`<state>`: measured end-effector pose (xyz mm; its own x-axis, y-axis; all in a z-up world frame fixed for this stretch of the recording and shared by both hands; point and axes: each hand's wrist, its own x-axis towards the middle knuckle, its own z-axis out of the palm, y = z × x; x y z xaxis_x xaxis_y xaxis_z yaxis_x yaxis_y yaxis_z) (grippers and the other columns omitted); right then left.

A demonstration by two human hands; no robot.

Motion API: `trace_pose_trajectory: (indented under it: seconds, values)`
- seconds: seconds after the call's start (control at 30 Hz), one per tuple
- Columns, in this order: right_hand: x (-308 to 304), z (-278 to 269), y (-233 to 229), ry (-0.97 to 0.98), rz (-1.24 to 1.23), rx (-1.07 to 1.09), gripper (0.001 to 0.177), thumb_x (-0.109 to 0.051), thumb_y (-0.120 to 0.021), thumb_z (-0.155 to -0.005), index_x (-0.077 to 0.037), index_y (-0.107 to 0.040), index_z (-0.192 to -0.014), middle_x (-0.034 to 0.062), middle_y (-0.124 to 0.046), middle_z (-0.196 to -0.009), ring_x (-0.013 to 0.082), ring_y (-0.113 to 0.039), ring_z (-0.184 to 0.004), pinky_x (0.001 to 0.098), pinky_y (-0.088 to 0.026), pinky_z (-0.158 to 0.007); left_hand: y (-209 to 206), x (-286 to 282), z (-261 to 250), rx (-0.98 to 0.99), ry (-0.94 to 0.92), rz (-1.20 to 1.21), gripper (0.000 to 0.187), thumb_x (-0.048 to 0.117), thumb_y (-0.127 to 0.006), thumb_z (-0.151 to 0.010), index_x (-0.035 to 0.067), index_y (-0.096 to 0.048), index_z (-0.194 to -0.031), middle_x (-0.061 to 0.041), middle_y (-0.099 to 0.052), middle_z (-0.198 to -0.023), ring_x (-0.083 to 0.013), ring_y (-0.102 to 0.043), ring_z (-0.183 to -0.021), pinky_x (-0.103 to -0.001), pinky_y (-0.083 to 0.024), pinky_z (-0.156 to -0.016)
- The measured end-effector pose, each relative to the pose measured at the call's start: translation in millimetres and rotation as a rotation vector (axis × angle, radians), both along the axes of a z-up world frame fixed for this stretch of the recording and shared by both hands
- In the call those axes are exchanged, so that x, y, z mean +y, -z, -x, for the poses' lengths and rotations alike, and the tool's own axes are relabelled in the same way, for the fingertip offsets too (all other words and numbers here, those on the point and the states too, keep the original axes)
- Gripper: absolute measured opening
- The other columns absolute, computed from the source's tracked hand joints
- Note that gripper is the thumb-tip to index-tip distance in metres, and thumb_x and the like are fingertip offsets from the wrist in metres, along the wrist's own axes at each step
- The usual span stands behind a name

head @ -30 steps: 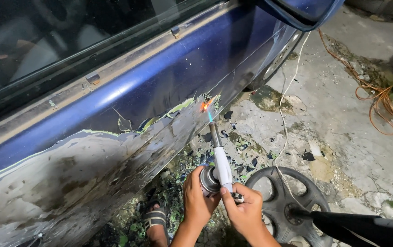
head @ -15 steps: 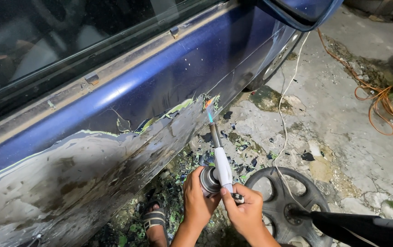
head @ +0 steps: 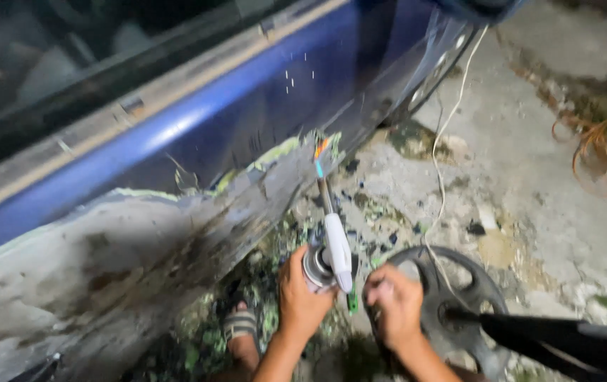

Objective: The person uses a handheld blowtorch to heat a damaged section of a blue car door and scrapes off softened paint with a green-handled scraper. The process is repeated across the same area to remove layers of old paint and filler.

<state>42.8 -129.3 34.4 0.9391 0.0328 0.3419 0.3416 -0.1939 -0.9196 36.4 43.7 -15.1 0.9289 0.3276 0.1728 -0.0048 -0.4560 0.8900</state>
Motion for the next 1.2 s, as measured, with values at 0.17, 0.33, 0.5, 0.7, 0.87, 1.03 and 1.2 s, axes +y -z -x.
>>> trace_pose_trajectory:
  seconds: [0.17,0.33,0.5,0.7,0.87,1.03,1.2]
  values:
    - [-16.8,-22.2,33.8,0.131,-0.044,0.608,0.039,-0.031,-0.051,-0.097,-0.007,-0.055,-0.066,0.0054,-0.044,-0.051,0.0163,-0.045,-0.048,0.0316,-0.037,-0.045,-19.4,15.0,3.9,-0.145,0.031,-0.012,0.079,0.017,-0.092,-0.058,0.004,-0.059,-0.129,-0.021,-0.069,-0.112,-0.0431,-0.067,-0.105,-0.049,-0.053,-0.091]
    - [-33.9,7.0,135.0,0.059,0.194,0.890,0.027,-0.022,-0.054,-0.096,-0.003,-0.073,-0.091,0.0211,-0.066,-0.073,0.0303,-0.061,-0.079,0.0432,-0.050,-0.081,-28.3,25.3,6.7,-0.199,0.012,-0.037,0.079,0.013,-0.093,-0.054,0.000,-0.062,-0.125,-0.023,-0.071,-0.106,-0.0468,-0.069,-0.100,-0.052,-0.053,-0.091]
    - [-8.2,29.4,54.3,-0.236,-0.565,0.946,0.047,-0.044,-0.053,-0.100,0.000,-0.065,-0.090,-0.0052,-0.023,-0.054,0.0082,-0.028,-0.045,0.0246,-0.032,-0.043,-24.6,27.5,5.4,-0.182,0.047,-0.063,0.075,0.013,-0.093,-0.062,0.007,-0.059,-0.129,-0.016,-0.070,-0.112,-0.0405,-0.066,-0.104,-0.051,-0.049,-0.090]
    - [23.1,30.1,-12.2,-0.192,-0.503,0.492,0.038,-0.019,-0.060,-0.101,0.009,-0.062,-0.076,0.0036,-0.029,-0.046,0.0129,-0.031,-0.036,0.0269,-0.031,-0.032,-24.1,15.3,2.2,-0.230,0.013,-0.097,0.076,0.009,-0.092,-0.062,0.006,-0.058,-0.130,-0.019,-0.068,-0.111,-0.0423,-0.064,-0.103,-0.053,-0.048,-0.088]
    - [22.7,30.3,-17.6,-0.096,-0.499,0.588,0.044,-0.029,-0.062,-0.099,0.012,-0.069,-0.088,-0.0010,-0.029,-0.049,0.0104,-0.027,-0.041,0.0268,-0.020,-0.037,-18.5,2.4,3.9,-0.250,-0.009,-0.164,0.069,0.023,-0.089,-0.075,0.006,-0.053,-0.131,-0.016,-0.066,-0.121,-0.0388,-0.062,-0.112,-0.049,-0.045,-0.097]
    - [28.1,23.6,-37.9,-0.031,-0.348,0.509,0.039,-0.027,-0.060,-0.100,0.004,-0.064,-0.076,0.0043,-0.040,-0.043,0.0116,-0.033,-0.033,0.0272,-0.024,-0.029,-19.4,-11.0,2.1,-0.274,0.005,-0.124,0.065,0.029,-0.086,-0.080,0.006,-0.054,-0.132,-0.016,-0.065,-0.125,-0.0396,-0.062,-0.115,-0.049,-0.045,-0.096]
    - [20.6,22.5,-40.7,0.092,0.146,0.308,0.040,-0.021,-0.067,-0.098,-0.014,-0.047,-0.064,-0.0079,-0.032,-0.057,0.0058,-0.027,-0.057,0.0247,-0.022,-0.050,-16.5,-18.3,2.3,-0.176,0.009,-0.090,0.073,0.023,-0.089,-0.075,0.004,-0.051,-0.134,-0.016,-0.066,-0.126,-0.0358,-0.060,-0.117,-0.047,-0.045,-0.097]
